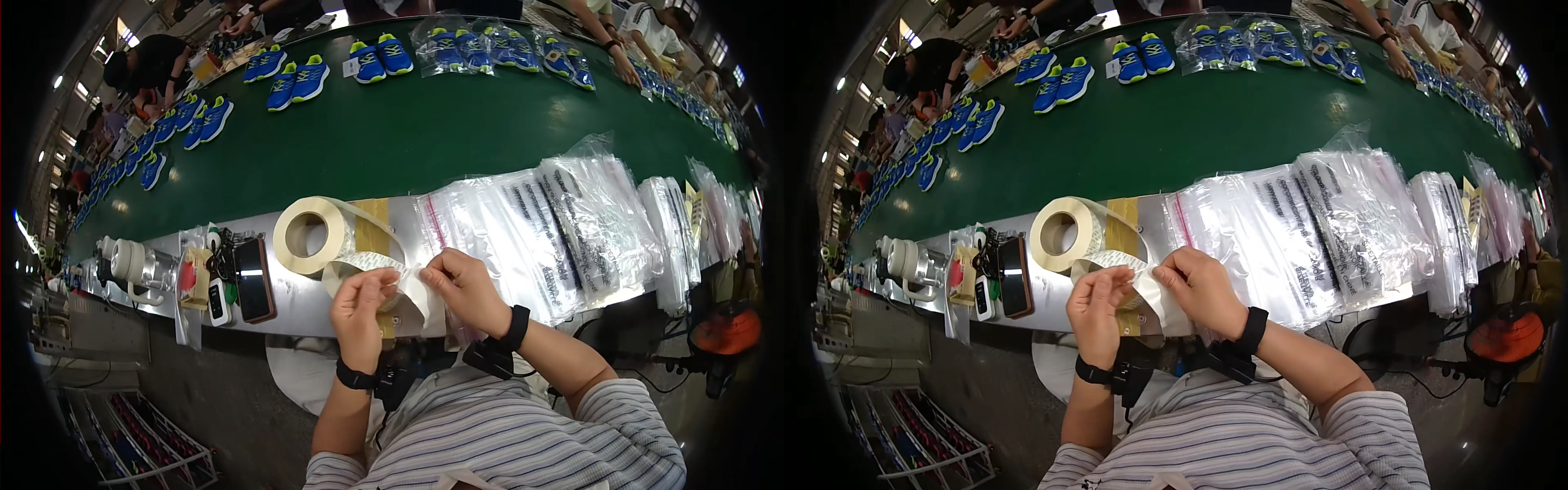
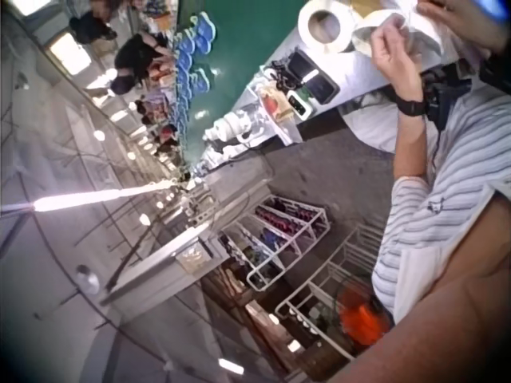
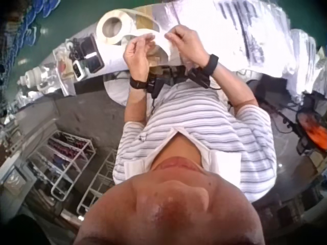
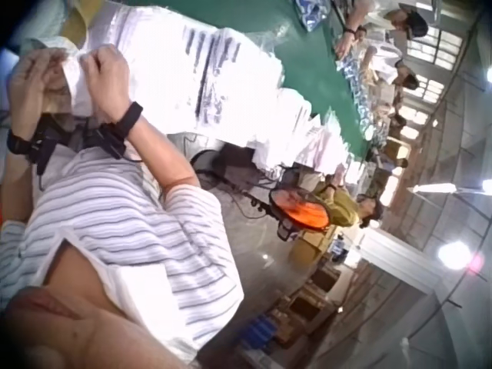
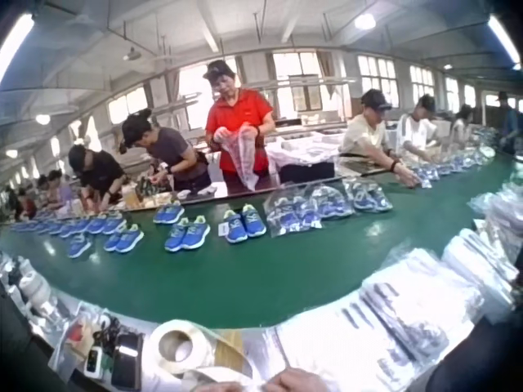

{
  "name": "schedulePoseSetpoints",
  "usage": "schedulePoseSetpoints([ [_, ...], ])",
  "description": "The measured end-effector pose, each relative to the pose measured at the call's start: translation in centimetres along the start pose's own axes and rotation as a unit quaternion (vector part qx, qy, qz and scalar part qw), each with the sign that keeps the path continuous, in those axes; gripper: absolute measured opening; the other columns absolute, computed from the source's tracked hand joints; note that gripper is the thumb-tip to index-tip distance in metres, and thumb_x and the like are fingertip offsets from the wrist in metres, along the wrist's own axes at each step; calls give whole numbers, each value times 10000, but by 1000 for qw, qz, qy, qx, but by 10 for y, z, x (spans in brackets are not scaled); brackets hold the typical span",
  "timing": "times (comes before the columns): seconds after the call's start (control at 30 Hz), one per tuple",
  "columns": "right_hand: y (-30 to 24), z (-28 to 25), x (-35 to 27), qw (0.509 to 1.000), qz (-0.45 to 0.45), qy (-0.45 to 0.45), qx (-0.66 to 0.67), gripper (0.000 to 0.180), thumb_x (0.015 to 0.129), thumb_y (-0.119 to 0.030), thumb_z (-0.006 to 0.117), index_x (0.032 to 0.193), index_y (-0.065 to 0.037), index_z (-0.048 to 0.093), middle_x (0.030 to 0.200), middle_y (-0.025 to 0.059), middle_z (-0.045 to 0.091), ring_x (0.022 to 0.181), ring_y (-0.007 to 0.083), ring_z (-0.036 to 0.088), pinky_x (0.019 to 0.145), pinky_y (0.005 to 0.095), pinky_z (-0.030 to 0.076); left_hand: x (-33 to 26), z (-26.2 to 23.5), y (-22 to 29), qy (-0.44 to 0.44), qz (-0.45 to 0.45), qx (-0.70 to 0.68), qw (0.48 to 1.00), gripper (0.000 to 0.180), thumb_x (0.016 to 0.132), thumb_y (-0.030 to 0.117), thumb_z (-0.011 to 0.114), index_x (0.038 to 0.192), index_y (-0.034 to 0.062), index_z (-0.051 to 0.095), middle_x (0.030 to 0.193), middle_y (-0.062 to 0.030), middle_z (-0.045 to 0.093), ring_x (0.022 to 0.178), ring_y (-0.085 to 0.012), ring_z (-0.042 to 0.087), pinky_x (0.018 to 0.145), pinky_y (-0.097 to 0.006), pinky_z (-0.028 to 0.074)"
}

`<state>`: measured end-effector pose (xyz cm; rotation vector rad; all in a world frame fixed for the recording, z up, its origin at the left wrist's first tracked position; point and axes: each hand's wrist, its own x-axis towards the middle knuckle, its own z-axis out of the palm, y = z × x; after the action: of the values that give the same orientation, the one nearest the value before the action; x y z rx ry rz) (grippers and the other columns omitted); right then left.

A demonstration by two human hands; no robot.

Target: The person peels individual labels from a roll and applies them to a stack of clear plastic bags on a table. The person handles the bags and labels by hand, placing the labeled bags back into the stack.

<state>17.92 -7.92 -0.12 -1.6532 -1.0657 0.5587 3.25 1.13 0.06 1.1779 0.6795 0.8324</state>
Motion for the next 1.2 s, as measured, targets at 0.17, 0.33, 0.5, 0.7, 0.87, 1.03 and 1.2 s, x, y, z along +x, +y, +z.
schedulePoseSetpoints([
  [0.17,2,1,4,994,-109,-16,11,84,825,-86,618,885,-33,595,798,114,560,749,295,570,647,358,460,2,12,-2,-87,52,180,978,230,954,157,523,1090,-21,573,986,-72,621,873,-95,572,742,-232,471],
  [0.33,-7,4,3,990,-137,-39,19,96,820,-39,634,909,-21,604,824,92,583,740,253,573,655,322,464,1,-1,-11,-59,-20,125,990,250,947,157,536,1090,-45,563,964,-91,626,849,-103,588,752,-222,473],
  [0.5,21,-10,1,985,-46,82,-142,134,840,-169,620,917,-59,612,858,116,595,785,304,599,670,379,486,13,-3,11,90,104,21,990,269,975,174,461,1093,-42,569,993,-120,645,854,-154,629,764,-286,514],
  [0.7,34,-40,-10,915,2,114,-386,342,761,-298,711,903,-29,555,894,120,550,834,306,574,627,382,494,-11,32,-25,-331,255,392,820,563,864,392,592,1203,-51,514,1249,-196,530,1197,-321,481,967,-456,398],
  [0.87,51,-41,-18,916,56,99,-384,322,733,-203,732,911,-39,518,866,125,550,802,313,580,601,400,489,-23,33,-58,-300,263,541,741,735,784,522,611,1254,-30,491,1352,-173,457,1289,-302,390,1019,-489,329],
  [1.03,66,-54,-16,940,67,142,-304,117,809,-128,623,840,-38,555,749,143,603,683,338,603,592,405,481,-21,30,-55,-314,253,525,749,662,821,496,588,1257,5,507,1355,-149,466,1292,-295,392,1020,-498,320],
  [1.2,70,-97,-29,966,179,181,-34,112,858,-86,567,890,15,601,641,86,590,553,151,548,543,282,437,6,14,-33,-392,116,435,803,470,904,336,549,1251,21,522,1229,-159,572,1206,-281,493,989,-436,348],
])
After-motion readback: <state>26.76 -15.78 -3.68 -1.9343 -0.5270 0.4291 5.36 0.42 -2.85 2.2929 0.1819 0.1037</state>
